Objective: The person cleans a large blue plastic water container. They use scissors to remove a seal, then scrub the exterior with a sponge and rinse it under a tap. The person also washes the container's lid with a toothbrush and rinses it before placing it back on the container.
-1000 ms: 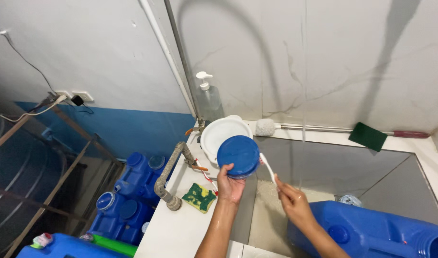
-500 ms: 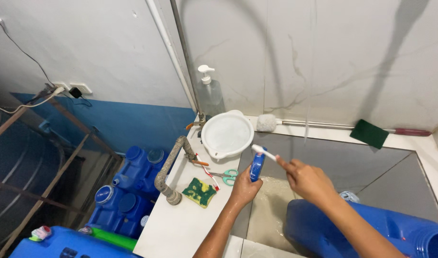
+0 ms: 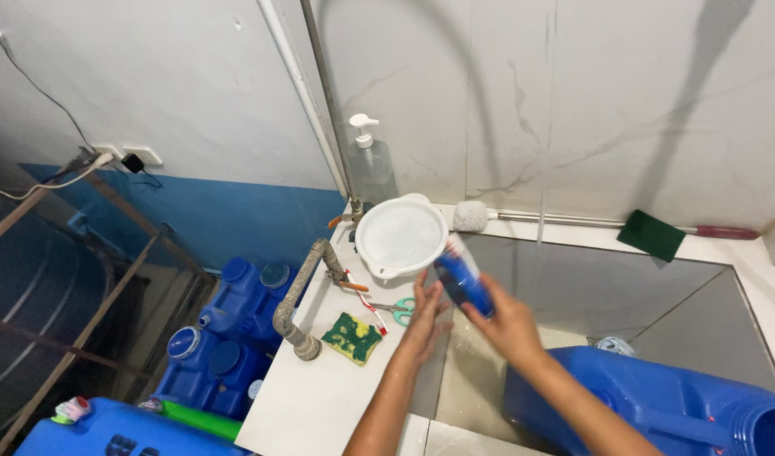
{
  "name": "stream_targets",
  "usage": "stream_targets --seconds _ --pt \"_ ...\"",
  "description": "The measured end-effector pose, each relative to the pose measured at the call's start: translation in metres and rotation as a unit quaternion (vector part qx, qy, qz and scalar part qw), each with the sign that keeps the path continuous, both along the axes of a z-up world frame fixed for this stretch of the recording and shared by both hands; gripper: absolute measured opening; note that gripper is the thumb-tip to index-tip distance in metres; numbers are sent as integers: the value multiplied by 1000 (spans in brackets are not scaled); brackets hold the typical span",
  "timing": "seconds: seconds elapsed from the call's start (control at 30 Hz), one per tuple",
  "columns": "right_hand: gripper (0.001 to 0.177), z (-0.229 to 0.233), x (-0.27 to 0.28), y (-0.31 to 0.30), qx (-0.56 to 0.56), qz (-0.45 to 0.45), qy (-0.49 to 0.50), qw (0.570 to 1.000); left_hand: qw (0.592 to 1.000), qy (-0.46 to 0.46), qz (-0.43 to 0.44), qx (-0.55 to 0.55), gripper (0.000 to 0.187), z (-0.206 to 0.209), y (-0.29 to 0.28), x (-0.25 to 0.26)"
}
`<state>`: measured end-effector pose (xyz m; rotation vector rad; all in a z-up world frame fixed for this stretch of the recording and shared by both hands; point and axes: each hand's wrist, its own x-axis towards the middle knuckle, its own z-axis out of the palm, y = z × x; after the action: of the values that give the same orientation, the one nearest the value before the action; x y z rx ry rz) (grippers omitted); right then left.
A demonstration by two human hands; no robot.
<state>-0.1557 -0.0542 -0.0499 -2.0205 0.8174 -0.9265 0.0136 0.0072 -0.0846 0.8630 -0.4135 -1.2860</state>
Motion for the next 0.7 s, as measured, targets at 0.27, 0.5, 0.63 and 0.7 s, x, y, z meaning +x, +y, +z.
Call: stream_targets --seconds 0.27,0.5,0.63,0.7 --pt "50 45 -28 22 -156 42 103 982 984 166 -51 -35 79 29 19 3" --pt "72 48 -53 -52 -385 68 353 850 996 75 -42 35 68 32 17 10" --pt "65 2 -54 -27 -375 131 297 868 998 -6 -43 35 64 17 2 30" --pt "68 4 -52 -35 -361 107 358 855 998 -24 -42 28 62 12 -7 29"
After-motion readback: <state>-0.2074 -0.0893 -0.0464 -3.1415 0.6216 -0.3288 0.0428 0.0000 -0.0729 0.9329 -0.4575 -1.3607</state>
